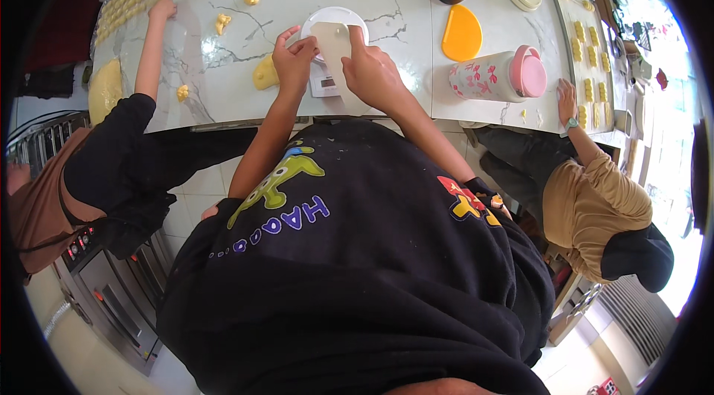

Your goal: Weighing and portioning dough for cookies using a digital scale and bench scraper.

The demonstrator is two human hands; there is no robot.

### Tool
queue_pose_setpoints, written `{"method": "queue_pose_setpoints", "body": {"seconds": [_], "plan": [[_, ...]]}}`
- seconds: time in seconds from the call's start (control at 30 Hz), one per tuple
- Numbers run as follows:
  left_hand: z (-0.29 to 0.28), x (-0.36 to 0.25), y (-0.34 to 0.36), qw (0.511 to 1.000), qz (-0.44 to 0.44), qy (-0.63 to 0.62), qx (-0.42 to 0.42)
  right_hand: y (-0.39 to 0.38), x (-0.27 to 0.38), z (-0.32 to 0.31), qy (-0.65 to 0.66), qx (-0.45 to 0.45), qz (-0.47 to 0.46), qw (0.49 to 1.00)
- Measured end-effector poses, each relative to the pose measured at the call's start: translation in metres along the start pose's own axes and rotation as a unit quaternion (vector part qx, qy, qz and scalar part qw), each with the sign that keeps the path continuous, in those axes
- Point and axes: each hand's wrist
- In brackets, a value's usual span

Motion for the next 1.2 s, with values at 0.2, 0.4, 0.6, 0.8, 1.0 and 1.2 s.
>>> {"method": "queue_pose_setpoints", "body": {"seconds": [0.2,0.4,0.6,0.8,1.0,1.2], "plan": [[0.002,-0.004,-0.004,0.994,-0.005,0.107,0.034,0.015,0.002,0.009,-0.003,-0.024,0.033,0.999],[-0.004,-0.006,-0.002,0.992,0.030,0.119,0.014,0.010,0.006,0.007,-0.028,0.017,0.021,0.999],[-0.030,-0.030,0.000,0.981,-0.094,0.134,0.099,0.010,-0.008,-0.003,-0.001,0.003,0.081,0.997],[-0.098,-0.046,-0.012,0.949,0.019,0.312,0.040,-0.005,-0.027,-0.040,0.092,-0.144,0.039,0.985],[-0.126,-0.046,-0.020,0.885,-0.031,0.462,0.042,-0.010,-0.046,-0.059,0.075,-0.206,0.034,0.975],[-0.121,-0.038,-0.017,0.871,-0.046,0.488,0.039,-0.010,-0.047,-0.054,0.080,-0.195,0.039,0.977]]}}
Point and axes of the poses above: each hand's wrist, its own y-axis towards the middle knuckle, its own z-axis out of the palm, x = y × z, and after that the axes turned 12 degrees about x, right-handed
